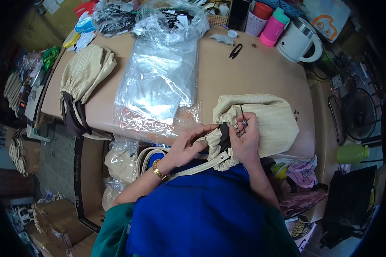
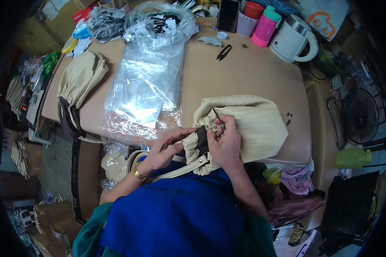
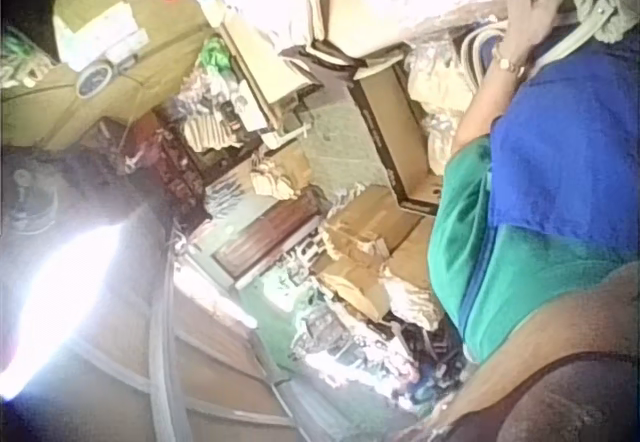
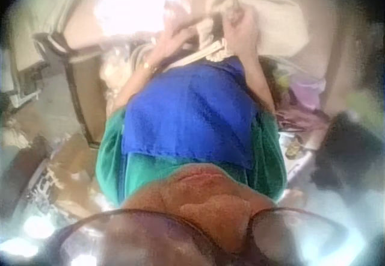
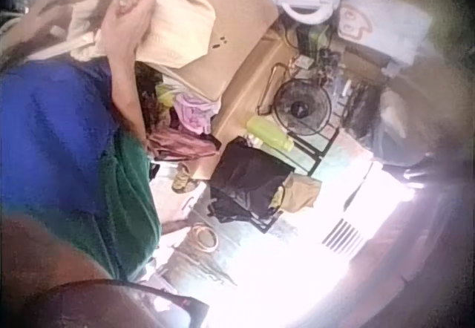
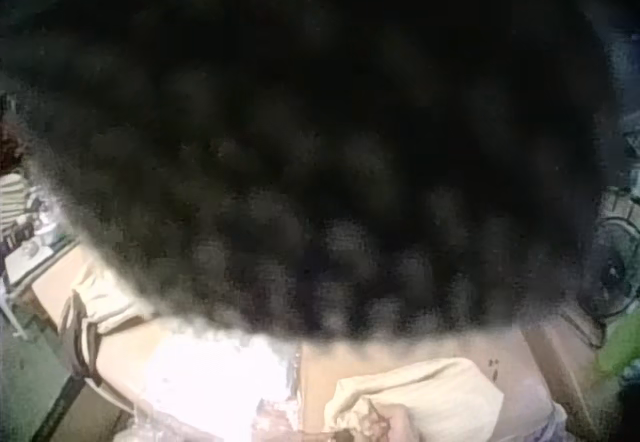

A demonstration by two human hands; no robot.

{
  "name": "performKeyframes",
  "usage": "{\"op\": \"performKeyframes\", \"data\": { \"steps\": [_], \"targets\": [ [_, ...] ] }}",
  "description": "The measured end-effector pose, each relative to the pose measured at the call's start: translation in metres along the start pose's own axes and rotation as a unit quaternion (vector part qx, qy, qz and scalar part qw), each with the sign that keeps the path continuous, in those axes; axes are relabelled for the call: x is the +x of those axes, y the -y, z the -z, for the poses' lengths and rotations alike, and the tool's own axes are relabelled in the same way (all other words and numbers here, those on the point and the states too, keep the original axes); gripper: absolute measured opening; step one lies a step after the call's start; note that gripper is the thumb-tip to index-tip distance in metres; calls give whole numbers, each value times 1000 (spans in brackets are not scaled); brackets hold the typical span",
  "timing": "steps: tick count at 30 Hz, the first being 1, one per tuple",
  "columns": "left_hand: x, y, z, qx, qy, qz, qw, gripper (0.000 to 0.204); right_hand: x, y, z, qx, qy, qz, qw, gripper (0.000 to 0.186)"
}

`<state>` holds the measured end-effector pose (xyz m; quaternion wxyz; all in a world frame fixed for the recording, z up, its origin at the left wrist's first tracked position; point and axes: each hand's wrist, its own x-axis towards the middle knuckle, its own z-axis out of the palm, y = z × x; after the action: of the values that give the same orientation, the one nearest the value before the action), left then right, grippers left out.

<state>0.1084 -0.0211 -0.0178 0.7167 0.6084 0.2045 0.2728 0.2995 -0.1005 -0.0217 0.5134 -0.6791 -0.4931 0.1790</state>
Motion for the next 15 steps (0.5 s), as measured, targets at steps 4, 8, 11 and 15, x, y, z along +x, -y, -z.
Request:
{"op": "performKeyframes", "data": {
  "steps": [4,8,11,15],
  "targets": [
    [-2,-1,-13,135,-74,-48,987,52,-2,4,-6,-13,-28,13,999,35],
    [1,-23,-15,166,-95,2,982,50,-3,34,16,-31,9,18,999,29],
    [-2,-23,-15,101,-92,44,990,47,-6,53,45,-90,30,118,989,25],
    [2,-18,-13,83,-99,8,992,38,-12,69,67,-254,32,229,939,28]
  ]
}}
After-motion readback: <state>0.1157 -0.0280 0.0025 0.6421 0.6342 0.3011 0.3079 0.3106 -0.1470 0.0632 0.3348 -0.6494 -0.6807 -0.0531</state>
